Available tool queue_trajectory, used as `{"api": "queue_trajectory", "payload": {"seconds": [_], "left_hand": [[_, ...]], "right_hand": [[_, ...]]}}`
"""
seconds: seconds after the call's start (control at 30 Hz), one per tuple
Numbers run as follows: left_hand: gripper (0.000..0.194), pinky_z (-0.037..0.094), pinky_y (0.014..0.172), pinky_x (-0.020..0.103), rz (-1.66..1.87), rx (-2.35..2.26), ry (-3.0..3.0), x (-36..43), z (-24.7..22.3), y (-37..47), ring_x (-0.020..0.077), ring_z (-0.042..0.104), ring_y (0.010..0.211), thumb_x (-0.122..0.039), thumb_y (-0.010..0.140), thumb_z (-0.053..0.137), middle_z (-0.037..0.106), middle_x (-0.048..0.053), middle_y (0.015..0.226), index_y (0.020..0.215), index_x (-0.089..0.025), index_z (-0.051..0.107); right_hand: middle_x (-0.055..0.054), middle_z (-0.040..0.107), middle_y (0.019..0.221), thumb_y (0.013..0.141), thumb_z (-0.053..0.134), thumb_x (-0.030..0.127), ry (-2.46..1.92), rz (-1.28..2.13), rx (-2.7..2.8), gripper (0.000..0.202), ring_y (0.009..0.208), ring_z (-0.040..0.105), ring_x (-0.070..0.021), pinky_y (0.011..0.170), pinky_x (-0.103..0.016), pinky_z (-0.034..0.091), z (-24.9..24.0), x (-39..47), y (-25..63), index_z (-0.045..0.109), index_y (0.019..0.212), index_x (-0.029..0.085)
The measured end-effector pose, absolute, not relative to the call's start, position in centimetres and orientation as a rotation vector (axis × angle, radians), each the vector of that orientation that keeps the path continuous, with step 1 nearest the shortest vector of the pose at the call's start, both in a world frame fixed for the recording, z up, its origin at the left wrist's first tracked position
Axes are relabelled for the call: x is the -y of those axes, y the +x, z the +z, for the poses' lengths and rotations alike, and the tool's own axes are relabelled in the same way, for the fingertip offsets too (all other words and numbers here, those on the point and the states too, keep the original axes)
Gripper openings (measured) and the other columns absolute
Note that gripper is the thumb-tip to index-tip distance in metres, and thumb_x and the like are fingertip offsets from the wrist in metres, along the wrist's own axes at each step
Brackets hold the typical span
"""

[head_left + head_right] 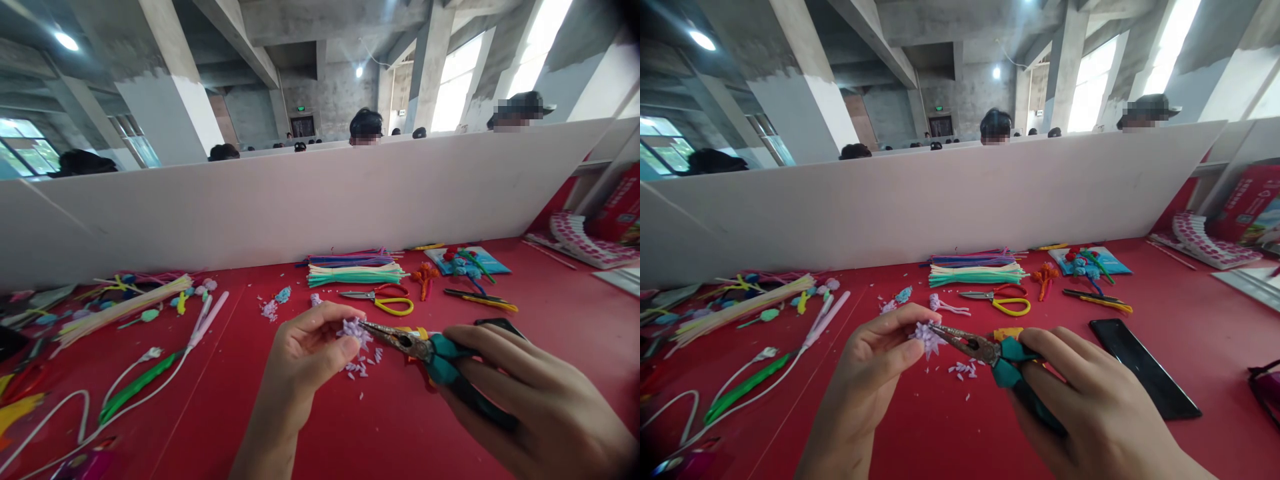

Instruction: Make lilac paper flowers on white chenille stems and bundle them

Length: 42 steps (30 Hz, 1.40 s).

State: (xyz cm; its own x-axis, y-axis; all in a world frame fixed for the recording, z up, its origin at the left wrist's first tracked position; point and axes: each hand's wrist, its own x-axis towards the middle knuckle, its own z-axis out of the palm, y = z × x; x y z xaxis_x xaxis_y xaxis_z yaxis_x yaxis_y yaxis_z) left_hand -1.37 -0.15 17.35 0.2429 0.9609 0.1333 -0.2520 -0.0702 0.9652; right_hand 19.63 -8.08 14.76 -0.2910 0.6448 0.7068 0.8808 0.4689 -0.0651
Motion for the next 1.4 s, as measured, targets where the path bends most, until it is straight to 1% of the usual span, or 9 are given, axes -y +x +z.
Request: {"api": "queue_trajectory", "payload": {"seconds": [0.1, 0.23, 0.4, 0.57, 0.73, 0.97, 1.17, 1.27, 1.4], "left_hand": [[0.016, 0.043, 0.062, 0.019, 1.193, -0.793, 1.192, 0.2, 17.3, -1.4, 0.0110, 0.054, 0.067, -0.020, 0.061, 0.071, 0.067, 0.002, 0.073, 0.076, -0.021, 0.076], [0.017, 0.040, 0.056, 0.020, 1.172, -0.806, 1.177, 0.2, 17.1, -1.5, 0.0106, 0.050, 0.062, -0.024, 0.062, 0.071, 0.065, 0.002, 0.069, 0.079, -0.021, 0.076], [0.015, 0.041, 0.060, 0.022, 1.149, -0.812, 1.167, 0.2, 17.2, -1.5, 0.0113, 0.052, 0.062, -0.024, 0.063, 0.071, 0.064, 0.002, 0.067, 0.077, -0.022, 0.076], [0.016, 0.041, 0.058, 0.023, 1.153, -0.815, 1.136, 0.3, 17.3, -1.4, 0.0125, 0.050, 0.063, -0.024, 0.061, 0.072, 0.065, 0.004, 0.070, 0.076, -0.019, 0.076], [0.015, 0.040, 0.060, 0.022, 1.152, -0.797, 1.121, 0.4, 17.3, -1.4, 0.0121, 0.051, 0.066, -0.022, 0.061, 0.071, 0.067, 0.004, 0.072, 0.075, -0.020, 0.076], [0.016, 0.040, 0.058, 0.021, 1.124, -0.762, 1.113, 0.3, 17.2, -1.5, 0.0115, 0.049, 0.065, -0.022, 0.060, 0.071, 0.066, 0.004, 0.073, 0.076, -0.019, 0.076], [0.017, 0.043, 0.062, 0.023, 1.107, -0.769, 1.129, 0.2, 17.2, -1.5, 0.0137, 0.053, 0.069, -0.021, 0.059, 0.072, 0.068, 0.004, 0.076, 0.076, -0.021, 0.076], [0.017, 0.043, 0.063, 0.024, 1.120, -0.780, 1.137, 0.2, 17.2, -1.5, 0.0140, 0.054, 0.070, -0.022, 0.060, 0.072, 0.069, 0.004, 0.078, 0.076, -0.021, 0.076], [0.017, 0.042, 0.061, 0.025, 1.120, -0.810, 1.166, 0.2, 17.2, -1.6, 0.0142, 0.052, 0.066, -0.025, 0.061, 0.072, 0.067, 0.005, 0.074, 0.077, -0.020, 0.076]], "right_hand": [[-0.008, 0.064, 0.093, 0.083, 0.051, 0.019, -1.246, -0.476, 2.053, 0.013, 0.064, 0.060, -0.0177, 0.051, -0.032, 0.051, 14.9, 8.0, 19.7, 0.063, 0.079, 0.022], [-0.006, 0.067, 0.096, 0.083, 0.052, 0.019, -1.242, -0.582, 2.067, 0.012, 0.072, 0.063, -0.0216, 0.059, -0.036, 0.054, 14.6, 8.1, 20.1, 0.064, 0.081, 0.023], [-0.006, 0.067, 0.095, 0.083, 0.054, 0.019, -1.216, -0.682, 2.056, 0.011, 0.077, 0.064, -0.0222, 0.065, -0.036, 0.054, 14.5, 8.3, 20.0, 0.064, 0.081, 0.022], [-0.007, 0.064, 0.097, 0.082, 0.054, 0.017, -1.277, -0.490, 2.052, 0.013, 0.072, 0.062, -0.0194, 0.060, -0.033, 0.049, 14.6, 8.6, 19.9, 0.065, 0.077, 0.022], [-0.007, 0.062, 0.095, 0.082, 0.054, 0.016, -1.268, -0.343, 2.039, 0.013, 0.069, 0.060, -0.0167, 0.058, -0.030, 0.048, 14.5, 8.6, 19.9, 0.066, 0.083, 0.021], [-0.006, 0.062, 0.089, 0.080, 0.055, 0.016, -1.238, -0.133, 2.020, 0.011, 0.071, 0.062, -0.0140, 0.062, -0.023, 0.051, 15.0, 8.4, 19.5, 0.065, 0.080, 0.020], [-0.005, 0.063, 0.082, 0.081, 0.056, 0.018, -1.268, 0.054, 2.017, 0.010, 0.074, 0.064, -0.0151, 0.060, -0.020, 0.052, 15.5, 8.5, 19.2, 0.064, 0.076, 0.021], [-0.006, 0.063, 0.084, 0.081, 0.056, 0.020, -1.259, -0.043, 2.009, 0.009, 0.072, 0.064, -0.0155, 0.060, -0.022, 0.052, 15.3, 8.5, 19.4, 0.065, 0.077, 0.021], [-0.007, 0.063, 0.094, 0.082, 0.056, 0.017, -1.270, -0.238, 1.989, 0.011, 0.070, 0.062, -0.0154, 0.060, -0.026, 0.051, 14.7, 8.4, 19.6, 0.067, 0.082, 0.021]]}}
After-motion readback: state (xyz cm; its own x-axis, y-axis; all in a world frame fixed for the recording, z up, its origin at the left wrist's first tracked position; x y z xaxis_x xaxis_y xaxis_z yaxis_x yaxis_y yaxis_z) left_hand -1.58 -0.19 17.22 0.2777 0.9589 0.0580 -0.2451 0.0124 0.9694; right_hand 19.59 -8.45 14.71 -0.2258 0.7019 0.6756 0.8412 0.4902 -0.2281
